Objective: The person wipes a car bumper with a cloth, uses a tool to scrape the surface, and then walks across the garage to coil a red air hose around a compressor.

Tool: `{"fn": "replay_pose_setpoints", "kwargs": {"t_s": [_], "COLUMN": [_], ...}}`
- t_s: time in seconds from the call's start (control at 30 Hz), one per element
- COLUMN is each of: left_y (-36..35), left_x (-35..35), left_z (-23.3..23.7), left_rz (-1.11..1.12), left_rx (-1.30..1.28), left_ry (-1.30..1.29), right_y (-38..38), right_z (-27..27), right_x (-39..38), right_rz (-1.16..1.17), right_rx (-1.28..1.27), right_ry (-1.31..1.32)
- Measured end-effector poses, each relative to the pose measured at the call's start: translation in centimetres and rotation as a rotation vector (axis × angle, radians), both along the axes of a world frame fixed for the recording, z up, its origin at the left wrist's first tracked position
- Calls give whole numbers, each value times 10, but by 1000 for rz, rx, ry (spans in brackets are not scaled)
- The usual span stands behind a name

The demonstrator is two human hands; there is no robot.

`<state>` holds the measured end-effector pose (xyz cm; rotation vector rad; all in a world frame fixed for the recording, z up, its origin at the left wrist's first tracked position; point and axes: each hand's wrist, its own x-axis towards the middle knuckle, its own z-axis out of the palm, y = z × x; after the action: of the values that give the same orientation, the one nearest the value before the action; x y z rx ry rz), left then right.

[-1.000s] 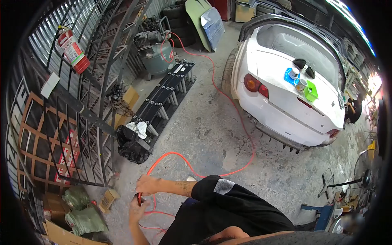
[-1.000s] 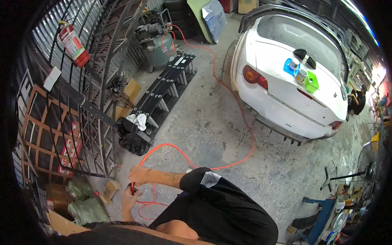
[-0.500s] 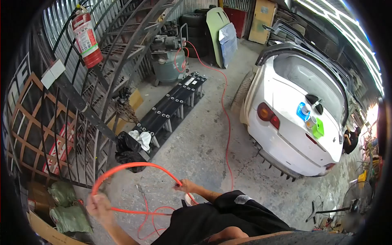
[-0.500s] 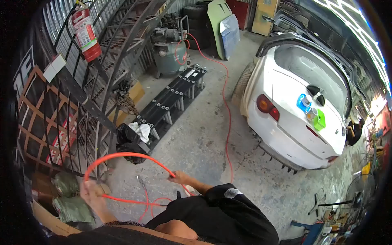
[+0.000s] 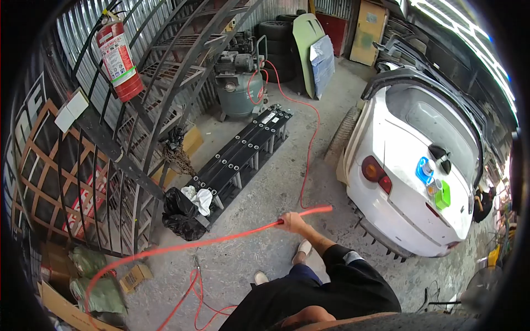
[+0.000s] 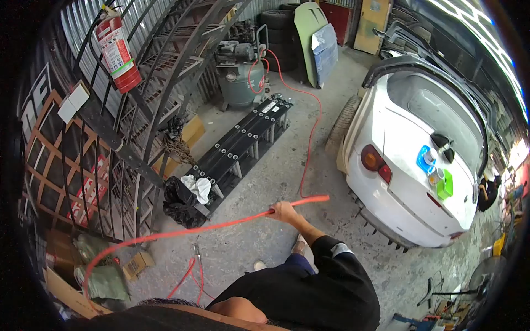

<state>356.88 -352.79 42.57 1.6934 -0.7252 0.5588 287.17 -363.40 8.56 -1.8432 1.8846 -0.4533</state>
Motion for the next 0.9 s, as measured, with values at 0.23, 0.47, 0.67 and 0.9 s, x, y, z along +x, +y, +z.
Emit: {"fn": "replay_pose_setpoints", "kwargs": {"t_s": [0.23, 0.47, 0.67, 0.9], "left_y": [-86, -237, -285, -394], "left_x": [-134, -509, -606, -740], "left_z": [-160, -180, -112, -24], "left_rz": [-587, -1528, -1279, -1189], "left_rx": [292, 850, 580, 394], "left_ry": [199, 167, 73, -42], "right_y": [-117, -221, -243, -300], "right_z": [129, 176, 212, 26], "right_x": [-23, -25, -198, -401], "right_rz": [598, 815, 428, -179], "right_rx": [-542, -620, -803, -547], "right_ry": [131, 92, -100, -75]}}
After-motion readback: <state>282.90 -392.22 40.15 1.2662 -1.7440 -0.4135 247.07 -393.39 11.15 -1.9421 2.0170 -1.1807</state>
